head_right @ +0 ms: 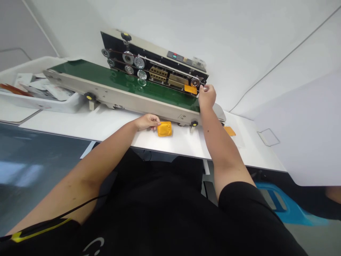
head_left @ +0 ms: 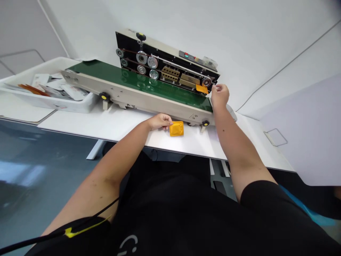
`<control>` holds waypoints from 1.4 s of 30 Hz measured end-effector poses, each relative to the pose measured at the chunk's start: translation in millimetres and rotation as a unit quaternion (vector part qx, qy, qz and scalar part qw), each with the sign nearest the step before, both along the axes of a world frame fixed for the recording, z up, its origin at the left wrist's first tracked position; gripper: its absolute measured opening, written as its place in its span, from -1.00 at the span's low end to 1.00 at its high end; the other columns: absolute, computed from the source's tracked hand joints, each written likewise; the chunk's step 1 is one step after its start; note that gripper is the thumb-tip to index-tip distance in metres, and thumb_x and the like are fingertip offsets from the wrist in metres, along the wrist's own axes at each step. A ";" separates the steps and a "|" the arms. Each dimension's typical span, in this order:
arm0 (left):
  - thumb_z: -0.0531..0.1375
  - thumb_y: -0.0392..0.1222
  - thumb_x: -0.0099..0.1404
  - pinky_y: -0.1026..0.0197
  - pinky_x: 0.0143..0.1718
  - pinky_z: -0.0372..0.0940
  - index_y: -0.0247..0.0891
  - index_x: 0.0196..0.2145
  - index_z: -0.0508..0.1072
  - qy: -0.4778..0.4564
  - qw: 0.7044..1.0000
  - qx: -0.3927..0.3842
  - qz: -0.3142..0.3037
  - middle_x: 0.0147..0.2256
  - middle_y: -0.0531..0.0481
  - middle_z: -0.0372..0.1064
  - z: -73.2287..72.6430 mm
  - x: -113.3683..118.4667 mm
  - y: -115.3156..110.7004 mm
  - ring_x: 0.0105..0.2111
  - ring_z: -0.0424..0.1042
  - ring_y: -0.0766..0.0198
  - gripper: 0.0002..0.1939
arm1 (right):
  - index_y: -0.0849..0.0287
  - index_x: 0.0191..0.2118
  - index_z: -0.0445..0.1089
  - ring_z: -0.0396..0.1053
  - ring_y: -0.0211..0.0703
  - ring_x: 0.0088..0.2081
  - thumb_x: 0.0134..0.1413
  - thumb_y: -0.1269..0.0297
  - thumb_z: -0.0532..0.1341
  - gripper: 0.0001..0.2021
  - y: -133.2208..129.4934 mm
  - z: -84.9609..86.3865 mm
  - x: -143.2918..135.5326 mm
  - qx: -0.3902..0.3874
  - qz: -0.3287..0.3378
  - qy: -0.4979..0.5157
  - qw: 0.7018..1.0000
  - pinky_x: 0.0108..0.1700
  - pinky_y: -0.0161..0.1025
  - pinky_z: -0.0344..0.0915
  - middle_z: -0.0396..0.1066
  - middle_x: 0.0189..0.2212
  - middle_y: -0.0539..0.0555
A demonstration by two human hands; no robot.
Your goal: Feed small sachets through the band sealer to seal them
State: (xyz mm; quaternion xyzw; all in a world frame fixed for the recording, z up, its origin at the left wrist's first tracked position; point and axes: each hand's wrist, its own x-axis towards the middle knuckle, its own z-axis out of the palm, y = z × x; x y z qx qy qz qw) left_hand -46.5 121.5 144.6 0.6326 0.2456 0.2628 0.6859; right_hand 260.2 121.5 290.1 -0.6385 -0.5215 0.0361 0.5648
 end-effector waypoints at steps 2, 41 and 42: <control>0.54 0.00 0.11 0.40 -0.62 0.18 -0.34 -0.43 0.52 -0.003 1.000 0.002 -0.005 -0.61 -0.02 0.43 1.5 0.9 -1.1 -0.65 0.34 0.44 -0.61 | 0.14 -0.09 0.43 0.45 -0.14 -0.07 0.32 0.11 0.19 -0.78 -34.0 -15.8 -17.6 0.092 -0.063 -0.083 0.990 -0.02 -0.15 0.46 0.41 -0.15 0.11; 0.49 -0.06 0.13 0.34 -0.47 0.14 -0.35 -0.38 0.61 0.099 0.981 0.160 -0.052 -0.51 0.03 0.42 11.7 0.4 -18.5 -0.52 0.31 0.42 -0.71 | 0.14 -0.48 0.35 0.16 -0.36 -0.55 -0.02 -0.21 0.45 -0.49 -105.3 -168.1 -89.6 -0.205 0.386 0.181 0.881 -0.51 -0.36 0.09 0.24 -0.60 -0.11; 0.49 -0.04 0.13 0.34 -0.48 0.13 -0.35 -0.37 0.61 0.099 0.980 0.163 -0.054 -0.51 0.03 0.41 11.2 0.7 -17.8 -0.53 0.31 0.42 -0.70 | 0.14 -0.48 0.35 0.15 -0.36 -0.56 -0.02 -0.22 0.45 -0.49 -105.7 -168.0 -89.4 -0.194 0.379 0.186 0.885 -0.51 -0.37 0.10 0.23 -0.60 -0.11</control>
